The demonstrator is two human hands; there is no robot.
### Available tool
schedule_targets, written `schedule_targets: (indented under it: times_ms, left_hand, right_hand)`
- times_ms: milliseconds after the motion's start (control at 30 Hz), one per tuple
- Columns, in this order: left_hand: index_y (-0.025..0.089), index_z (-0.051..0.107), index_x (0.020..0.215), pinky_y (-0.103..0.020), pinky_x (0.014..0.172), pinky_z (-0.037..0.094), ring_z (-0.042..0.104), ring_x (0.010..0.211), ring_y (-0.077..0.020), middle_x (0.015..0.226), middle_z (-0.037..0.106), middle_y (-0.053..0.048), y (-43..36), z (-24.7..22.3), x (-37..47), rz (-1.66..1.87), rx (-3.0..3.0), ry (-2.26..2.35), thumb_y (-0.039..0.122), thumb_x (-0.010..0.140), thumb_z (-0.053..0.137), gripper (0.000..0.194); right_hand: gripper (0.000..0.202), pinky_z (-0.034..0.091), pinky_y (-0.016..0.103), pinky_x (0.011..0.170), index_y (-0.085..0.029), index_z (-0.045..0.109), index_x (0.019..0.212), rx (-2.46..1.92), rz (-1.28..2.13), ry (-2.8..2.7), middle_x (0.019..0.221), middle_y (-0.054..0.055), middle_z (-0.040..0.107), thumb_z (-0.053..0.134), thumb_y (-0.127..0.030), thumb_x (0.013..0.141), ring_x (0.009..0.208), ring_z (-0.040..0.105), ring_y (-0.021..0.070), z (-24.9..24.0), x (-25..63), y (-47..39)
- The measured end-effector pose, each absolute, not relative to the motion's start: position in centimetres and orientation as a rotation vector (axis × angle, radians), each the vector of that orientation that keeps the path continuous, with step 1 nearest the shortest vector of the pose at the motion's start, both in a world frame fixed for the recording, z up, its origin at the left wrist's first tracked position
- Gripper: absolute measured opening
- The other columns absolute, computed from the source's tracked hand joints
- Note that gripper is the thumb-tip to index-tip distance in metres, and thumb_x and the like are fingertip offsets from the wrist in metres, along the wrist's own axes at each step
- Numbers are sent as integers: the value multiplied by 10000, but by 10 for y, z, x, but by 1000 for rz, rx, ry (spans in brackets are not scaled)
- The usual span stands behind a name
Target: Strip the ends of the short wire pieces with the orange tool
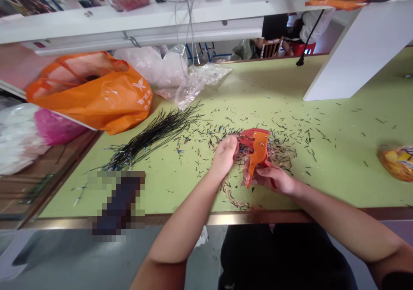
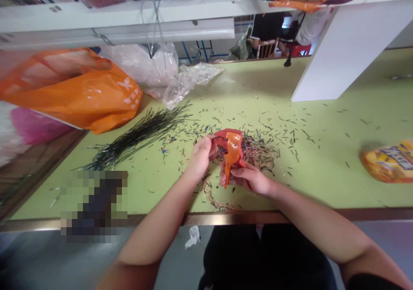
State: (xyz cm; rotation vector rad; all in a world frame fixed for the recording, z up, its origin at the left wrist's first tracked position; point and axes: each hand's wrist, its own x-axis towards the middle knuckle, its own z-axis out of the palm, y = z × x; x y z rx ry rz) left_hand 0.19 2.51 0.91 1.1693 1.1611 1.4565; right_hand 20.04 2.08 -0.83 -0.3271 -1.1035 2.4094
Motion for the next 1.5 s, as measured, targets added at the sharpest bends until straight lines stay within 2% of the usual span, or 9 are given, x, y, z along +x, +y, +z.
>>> schedule_targets:
  times_ms: [67,133,300,500,800,1267,1500]
  left_hand:
    - [221,618,820,-264,491,232,288,497,-109,558,342,65,25,11,-2,1494,1163,1150,841,879,542,628]
    - [226,594,793,-268,502,232,276,504,-110,565,315,67,24,15,-4,1526,1198,1160,787,902,576,572]
    - [220,491,707,-279,525,275,331,539,-114,598,356,47,21,22,-6,1564,1378,1249,705,951,586,551]
    - [214,622,845,-288,616,412,482,640,-146,671,512,15,20,20,-4,1545,1570,1358,724,972,520,535]
    - [211,680,868,-277,611,420,524,665,-159,727,600,-10,19,22,-1,1548,1525,1305,696,967,541,514]
    - [215,666,862,-279,591,387,483,641,-155,710,557,-2,19,18,-3,1534,1523,1266,668,981,538,486]
    - [226,656,866,-287,552,325,383,573,-143,643,456,24,21,17,-3,1532,1453,1236,693,964,552,489]
  right_hand:
    - [328,551,363,857,-181,599,1149,-287,2423,-1083,1020,79,711,705,-383,914,911,697,205,-7,202,23]
    - [331,548,356,833,-185,592,1145,-252,2452,-1052,1015,78,706,697,-396,914,889,693,200,-6,202,24]
    - [357,542,348,814,-183,587,1121,-248,2477,-1054,977,74,699,715,-426,893,844,686,194,-3,203,26]
    - [383,535,361,826,-182,580,1121,-257,2527,-1044,953,71,687,726,-447,887,857,684,202,1,206,29]
    - [360,544,333,788,-179,610,1105,-306,2515,-1111,890,48,674,745,-441,898,836,690,196,-1,208,23]
    - [346,536,336,740,-177,603,1031,-346,2465,-1113,808,29,645,748,-464,903,760,656,185,-3,204,21]
    - [352,531,327,701,-184,597,989,-390,2437,-1135,770,13,606,733,-501,918,711,629,176,-7,205,21]
